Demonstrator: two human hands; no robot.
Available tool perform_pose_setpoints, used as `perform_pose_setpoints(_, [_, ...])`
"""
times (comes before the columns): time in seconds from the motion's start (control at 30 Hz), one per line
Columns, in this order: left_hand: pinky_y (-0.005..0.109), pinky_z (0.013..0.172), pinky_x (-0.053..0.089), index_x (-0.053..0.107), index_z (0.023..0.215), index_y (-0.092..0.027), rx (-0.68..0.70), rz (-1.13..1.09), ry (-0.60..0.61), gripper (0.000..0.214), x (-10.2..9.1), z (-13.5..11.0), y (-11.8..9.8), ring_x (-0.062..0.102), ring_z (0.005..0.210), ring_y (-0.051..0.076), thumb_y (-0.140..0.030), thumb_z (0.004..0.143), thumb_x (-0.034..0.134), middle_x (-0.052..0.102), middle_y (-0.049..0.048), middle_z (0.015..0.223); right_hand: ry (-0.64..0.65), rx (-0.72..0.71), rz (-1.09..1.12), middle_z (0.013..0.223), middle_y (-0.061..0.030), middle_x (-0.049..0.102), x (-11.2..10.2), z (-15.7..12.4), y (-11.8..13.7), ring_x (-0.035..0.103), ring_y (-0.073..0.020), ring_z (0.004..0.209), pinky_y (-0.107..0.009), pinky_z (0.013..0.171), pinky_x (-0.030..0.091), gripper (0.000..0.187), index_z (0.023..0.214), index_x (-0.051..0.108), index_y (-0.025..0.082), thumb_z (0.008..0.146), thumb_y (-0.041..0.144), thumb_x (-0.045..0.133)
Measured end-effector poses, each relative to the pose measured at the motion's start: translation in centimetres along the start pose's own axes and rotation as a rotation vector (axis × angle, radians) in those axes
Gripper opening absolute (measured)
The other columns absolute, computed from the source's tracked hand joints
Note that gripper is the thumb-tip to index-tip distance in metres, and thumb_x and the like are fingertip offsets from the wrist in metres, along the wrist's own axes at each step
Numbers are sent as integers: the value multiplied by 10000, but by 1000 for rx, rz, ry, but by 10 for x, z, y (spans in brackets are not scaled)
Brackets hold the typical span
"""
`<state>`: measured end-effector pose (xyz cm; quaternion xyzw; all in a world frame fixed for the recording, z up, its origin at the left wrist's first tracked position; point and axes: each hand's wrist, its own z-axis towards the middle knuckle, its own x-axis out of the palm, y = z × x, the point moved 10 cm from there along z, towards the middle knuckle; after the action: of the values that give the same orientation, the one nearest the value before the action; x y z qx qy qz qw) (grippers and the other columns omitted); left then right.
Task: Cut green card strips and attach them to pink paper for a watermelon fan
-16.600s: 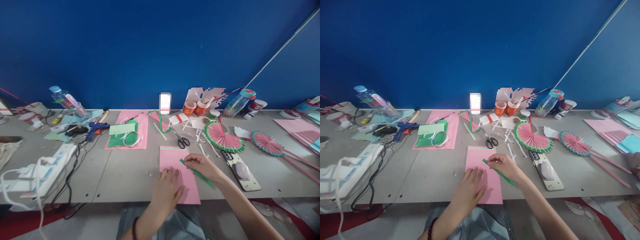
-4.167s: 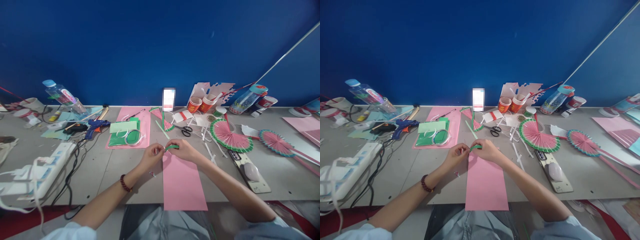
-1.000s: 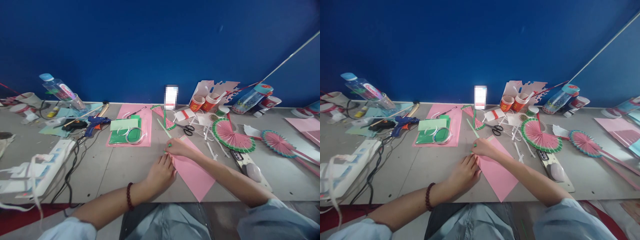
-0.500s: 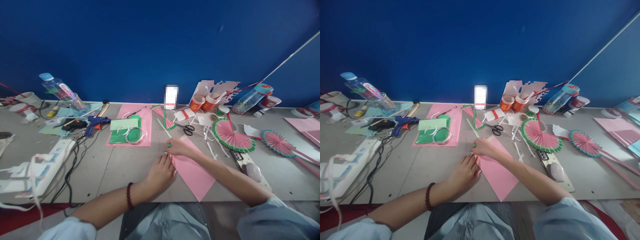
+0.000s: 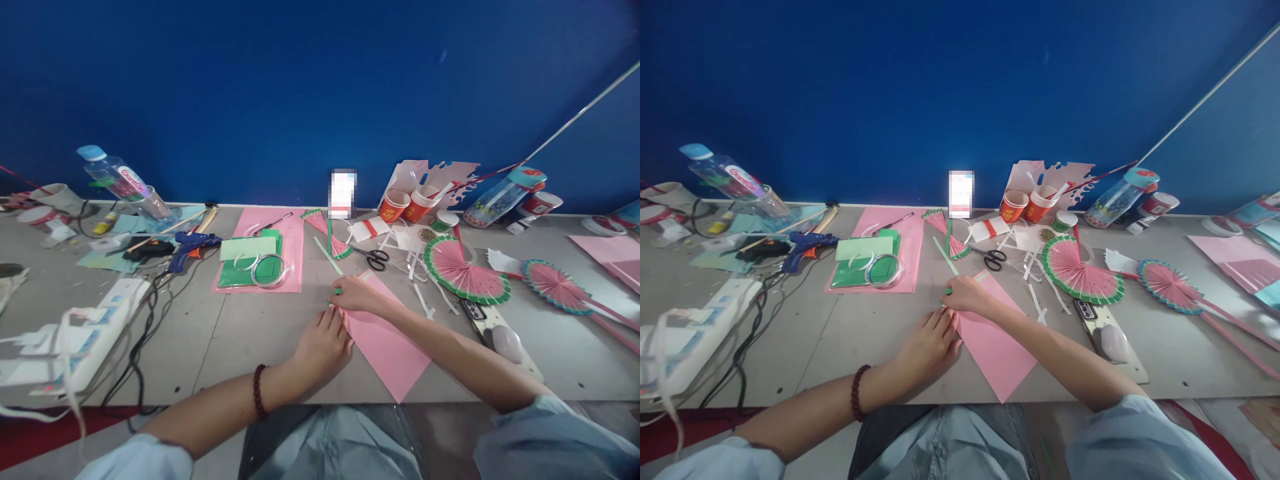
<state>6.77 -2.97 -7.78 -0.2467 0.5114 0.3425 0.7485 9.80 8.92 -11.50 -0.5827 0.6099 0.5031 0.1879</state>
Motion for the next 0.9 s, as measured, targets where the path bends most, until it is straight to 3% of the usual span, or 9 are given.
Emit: perform_pose_setpoints(0.9, [419,909,422,629,1101,-37,-15,-3,-37,379,-8,2,1,565,1058,299,-283,820,568,653,172,1097,10,3,-105,781,-45,681,0,-2,6,585,-150,659,-233,491,302,131,742,644,198,744,272,537])
